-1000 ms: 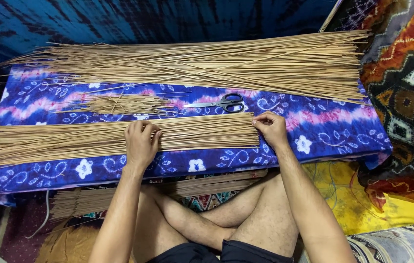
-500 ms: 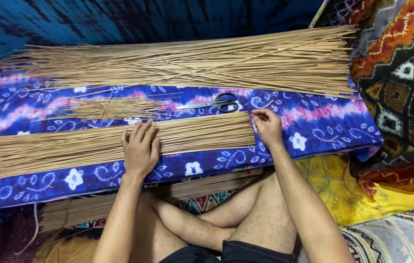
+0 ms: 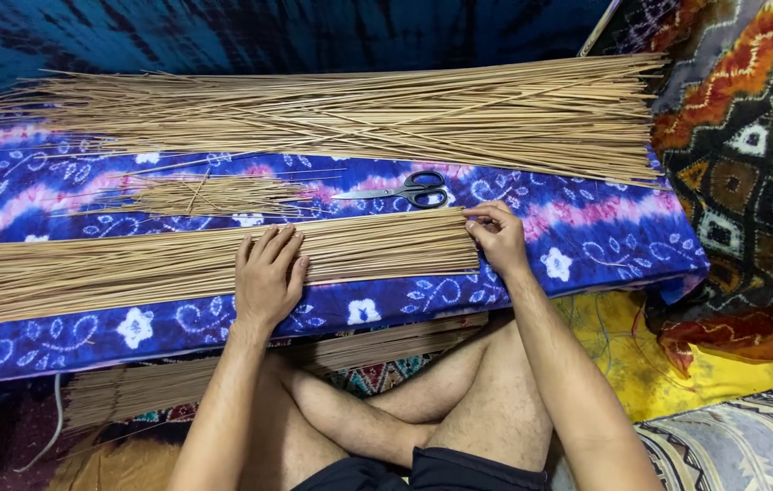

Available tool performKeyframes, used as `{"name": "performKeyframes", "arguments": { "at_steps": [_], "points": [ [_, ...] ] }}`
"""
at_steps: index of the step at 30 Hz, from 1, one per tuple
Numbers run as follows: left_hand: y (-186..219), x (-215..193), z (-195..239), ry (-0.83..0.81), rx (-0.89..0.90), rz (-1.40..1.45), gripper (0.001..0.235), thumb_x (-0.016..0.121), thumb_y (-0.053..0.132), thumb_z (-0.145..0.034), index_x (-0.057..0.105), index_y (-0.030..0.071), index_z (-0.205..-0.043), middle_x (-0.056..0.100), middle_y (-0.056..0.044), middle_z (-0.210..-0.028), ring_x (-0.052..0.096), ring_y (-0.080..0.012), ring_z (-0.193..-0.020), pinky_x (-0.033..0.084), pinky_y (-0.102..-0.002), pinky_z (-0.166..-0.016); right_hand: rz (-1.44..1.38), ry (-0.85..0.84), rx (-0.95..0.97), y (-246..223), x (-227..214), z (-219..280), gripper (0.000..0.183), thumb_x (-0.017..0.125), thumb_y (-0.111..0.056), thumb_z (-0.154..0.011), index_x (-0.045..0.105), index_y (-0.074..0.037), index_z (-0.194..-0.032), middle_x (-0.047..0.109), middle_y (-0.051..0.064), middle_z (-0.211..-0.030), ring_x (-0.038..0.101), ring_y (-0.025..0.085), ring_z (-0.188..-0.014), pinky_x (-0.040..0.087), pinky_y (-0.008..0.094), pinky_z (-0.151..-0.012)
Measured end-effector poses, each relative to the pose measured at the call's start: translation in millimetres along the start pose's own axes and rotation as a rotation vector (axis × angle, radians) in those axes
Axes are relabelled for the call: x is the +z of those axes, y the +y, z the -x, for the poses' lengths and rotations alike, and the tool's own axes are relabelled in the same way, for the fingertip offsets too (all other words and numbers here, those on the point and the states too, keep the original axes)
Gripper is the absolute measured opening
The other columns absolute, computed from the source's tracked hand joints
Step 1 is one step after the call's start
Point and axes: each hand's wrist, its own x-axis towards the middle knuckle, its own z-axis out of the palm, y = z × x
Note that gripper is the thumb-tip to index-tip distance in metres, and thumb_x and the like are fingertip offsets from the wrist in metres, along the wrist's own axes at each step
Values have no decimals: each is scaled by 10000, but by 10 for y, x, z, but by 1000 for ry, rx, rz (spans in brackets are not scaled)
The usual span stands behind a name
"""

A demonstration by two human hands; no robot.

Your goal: The person sits cross-legged at a low table and repeatedly picks up long bamboo sticks, aligns them with a stack, and cuts them to length using scissors. The cut pieces are placed back into the stack, and the process continues throughout the clip.

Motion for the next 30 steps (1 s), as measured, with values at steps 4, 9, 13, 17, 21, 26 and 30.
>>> {"name": "performKeyframes", "arguments": {
  "at_steps": [4,9,13,17,21,26,30],
  "points": [
    [18,-13,2,8,-2,9,373,609,396,-1006,696,214,-1320,670,-18,-1395,582,-238,-1344,318,-500,-1169,28,-22,11,64,-6,-20,267,768,-37,-827,823,-137,-1068,656,78,-1041,631,97,-805,545,204,-692],
    [21,-26,-6,-1,0,13,372,606,382,-1012,693,201,-1325,668,-25,-1398,581,-240,-1341,322,-494,-1171,41,-31,6,82,21,-37,228,747,-6,-820,814,-98,-1018,645,124,-1052,650,160,-829,565,259,-737],
    [19,-24,-1,-9,-7,13,377,607,381,-1011,690,205,-1334,668,-24,-1398,580,-239,-1343,321,-495,-1173,41,-10,11,139,27,-54,208,729,3,-826,803,-103,-989,647,109,-1046,652,154,-833,566,233,-735],
    [18,-24,6,-11,-7,15,382,605,382,-1011,687,203,-1339,667,-22,-1398,579,-238,-1343,322,-494,-1173,-26,15,28,106,22,-12,245,706,19,-809,795,-77,-1016,647,109,-1051,638,134,-769,571,244,-697],
    [8,-8,6,-14,-10,17,384,611,384,-1008,686,203,-1339,668,-18,-1398,579,-234,-1343,320,-488,-1175,-140,89,17,-56,24,8,293,601,78,-804,760,41,-1047,633,152,-997,568,89,-507,520,246,-496],
    [-1,10,16,-17,-12,15,385,609,386,-1011,683,205,-1343,664,-15,-1403,575,-236,-1349,320,-491,-1177,28,92,2,-6,45,9,307,587,49,-825,792,-14,-1044,690,152,-1029,639,179,-729,538,296,-672],
    [-3,13,18,-13,-12,20,385,610,384,-1011,683,204,-1344,662,-15,-1406,574,-236,-1349,319,-487,-1177,57,111,22,34,43,-3,319,599,75,-824,801,-29,-1047,713,163,-1052,680,177,-685,561,260,-593]
  ]
}}
